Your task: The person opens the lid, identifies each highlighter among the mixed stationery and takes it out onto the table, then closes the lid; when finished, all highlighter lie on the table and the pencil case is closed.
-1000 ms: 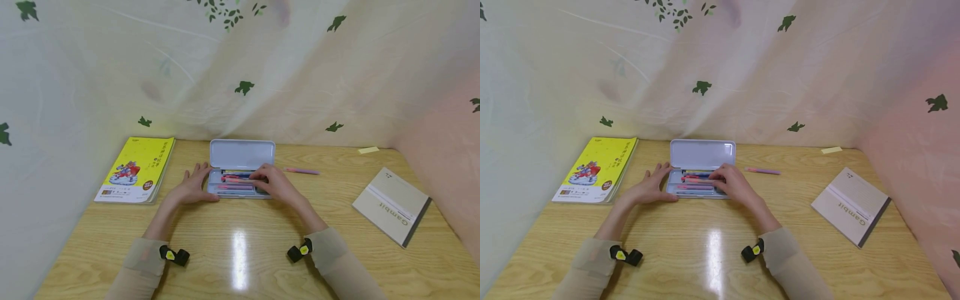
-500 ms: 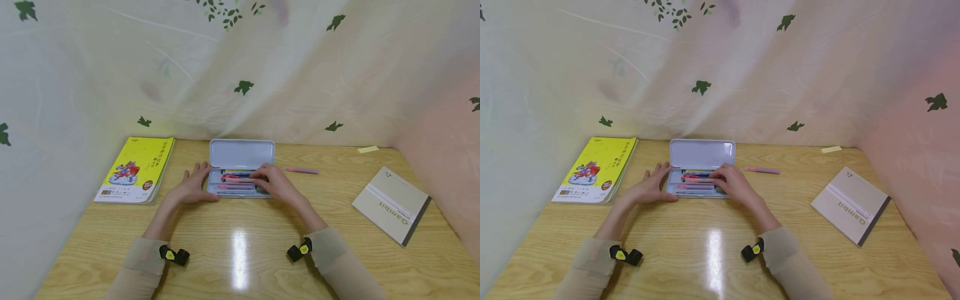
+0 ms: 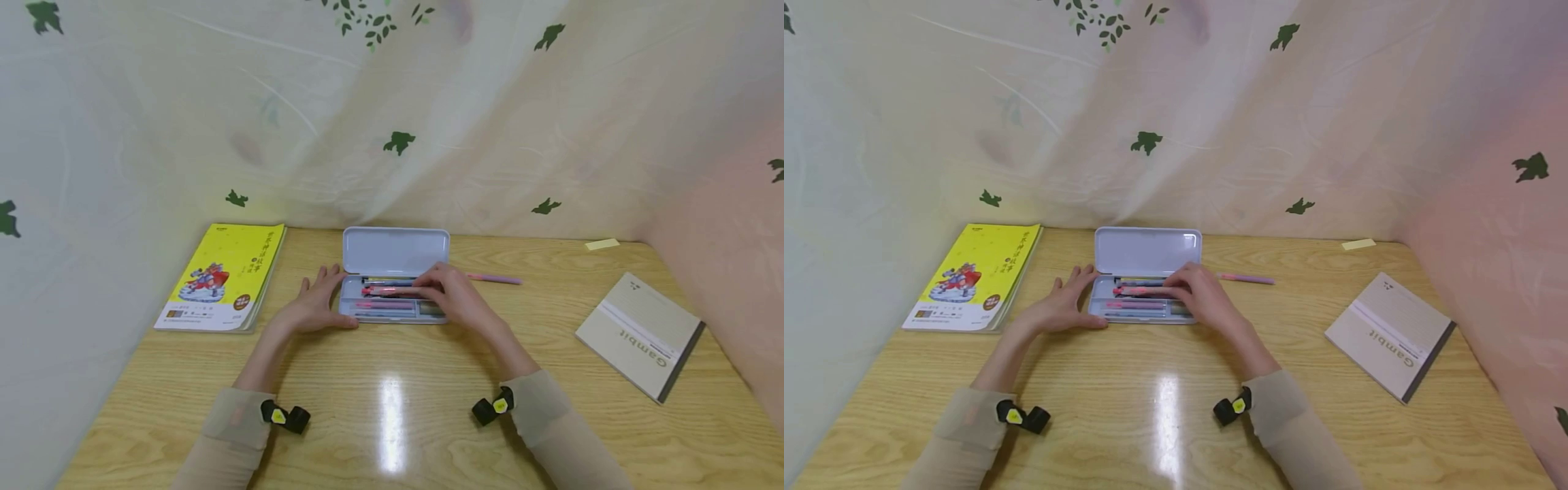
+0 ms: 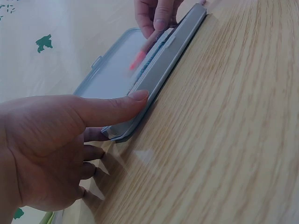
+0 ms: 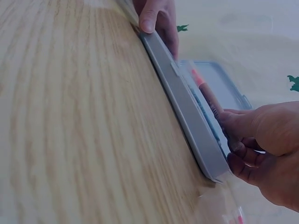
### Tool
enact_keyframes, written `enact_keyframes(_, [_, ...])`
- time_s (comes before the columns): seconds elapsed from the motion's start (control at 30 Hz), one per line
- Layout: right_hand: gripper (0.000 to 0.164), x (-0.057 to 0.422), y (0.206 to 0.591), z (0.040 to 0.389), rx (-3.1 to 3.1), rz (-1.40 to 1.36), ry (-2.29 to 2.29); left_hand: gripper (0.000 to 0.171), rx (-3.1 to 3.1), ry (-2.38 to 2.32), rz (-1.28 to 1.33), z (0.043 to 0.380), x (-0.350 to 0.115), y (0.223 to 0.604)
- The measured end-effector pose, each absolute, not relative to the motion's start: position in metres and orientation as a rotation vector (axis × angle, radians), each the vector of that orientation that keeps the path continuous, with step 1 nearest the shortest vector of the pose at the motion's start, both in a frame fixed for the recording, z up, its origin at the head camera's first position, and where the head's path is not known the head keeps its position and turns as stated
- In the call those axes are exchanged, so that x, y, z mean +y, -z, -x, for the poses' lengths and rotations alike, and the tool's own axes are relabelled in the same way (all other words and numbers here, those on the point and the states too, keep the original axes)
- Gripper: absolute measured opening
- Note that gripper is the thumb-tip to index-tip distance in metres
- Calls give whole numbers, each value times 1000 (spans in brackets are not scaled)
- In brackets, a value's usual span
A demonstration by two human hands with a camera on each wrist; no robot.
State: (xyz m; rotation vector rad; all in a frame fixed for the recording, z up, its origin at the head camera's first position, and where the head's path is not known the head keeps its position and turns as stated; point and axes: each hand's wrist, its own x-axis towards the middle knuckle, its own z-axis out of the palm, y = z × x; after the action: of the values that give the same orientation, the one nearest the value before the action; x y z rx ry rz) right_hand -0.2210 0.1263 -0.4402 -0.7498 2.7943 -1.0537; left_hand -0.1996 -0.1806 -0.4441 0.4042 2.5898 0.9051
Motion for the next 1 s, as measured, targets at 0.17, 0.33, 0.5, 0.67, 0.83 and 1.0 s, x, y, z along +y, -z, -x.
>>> enact_keyframes(0.17, [14, 132, 438, 222, 2788, 752, 1077, 103, 2592, -906, -401, 200, -181, 443])
enact_keyframes(0.33, [12, 144, 437, 224, 2805, 790, 1114, 103, 2588, -904, -394, 200, -181, 443])
enact_keyframes(0.5, [12, 160, 436, 225, 2821, 779, 1125, 103, 2585, -898, -385, 200, -181, 443])
enact_keyframes(0.67, [13, 177, 437, 226, 2833, 736, 1110, 101, 2586, -897, -389, 201, -181, 444])
enact_keyframes(0.83, [14, 195, 438, 225, 2870, 717, 1073, 102, 2587, -900, -394, 201, -181, 443])
enact_keyframes(1.0, [17, 215, 441, 225, 2916, 692, 1033, 102, 2590, -898, -393, 200, -181, 442])
